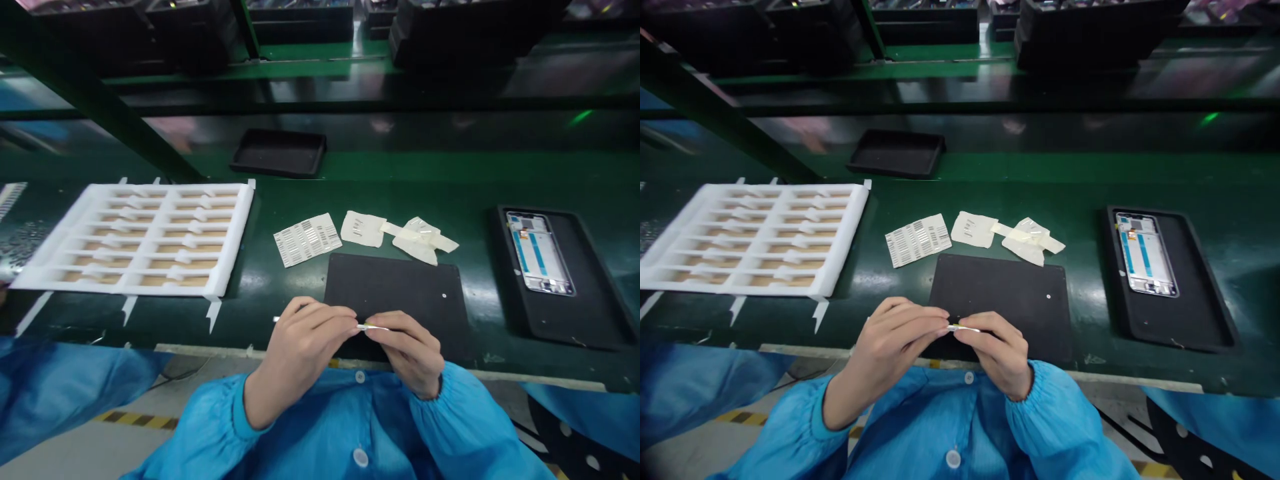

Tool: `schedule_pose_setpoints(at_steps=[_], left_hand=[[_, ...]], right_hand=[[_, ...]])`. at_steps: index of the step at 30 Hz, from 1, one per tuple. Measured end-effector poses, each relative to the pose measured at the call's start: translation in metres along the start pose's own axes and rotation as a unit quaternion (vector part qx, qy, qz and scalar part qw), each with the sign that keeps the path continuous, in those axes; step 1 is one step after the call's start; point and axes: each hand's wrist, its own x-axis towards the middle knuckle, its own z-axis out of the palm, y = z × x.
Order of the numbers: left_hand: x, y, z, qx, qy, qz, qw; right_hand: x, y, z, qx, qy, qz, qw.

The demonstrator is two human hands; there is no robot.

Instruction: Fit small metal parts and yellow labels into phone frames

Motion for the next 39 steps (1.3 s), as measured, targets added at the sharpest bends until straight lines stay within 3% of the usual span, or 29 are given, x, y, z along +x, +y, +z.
schedule_pose_setpoints(at_steps=[6, 12, 22, 29, 39], left_hand=[[-0.003, 0.006, -0.006, 0.086, -0.002, 0.039, 0.996], [-0.002, 0.012, -0.009, 0.108, -0.019, 0.038, 0.993], [0.005, 0.015, -0.009, 0.101, -0.032, 0.019, 0.994], [-0.013, -0.005, 0.000, 0.021, 0.045, 0.057, 0.997], [-0.016, -0.018, 0.006, 0.119, 0.086, 0.169, 0.975]], right_hand=[[-0.004, 0.003, 0.001, 0.015, 0.004, 0.006, 1.000], [-0.004, 0.004, 0.003, 0.024, 0.022, -0.003, 0.999], [-0.012, 0.005, 0.000, -0.033, -0.027, -0.018, 0.999], [-0.014, 0.006, -0.006, -0.109, -0.094, -0.054, 0.988], [-0.012, 0.006, -0.010, -0.155, -0.131, -0.075, 0.976]])
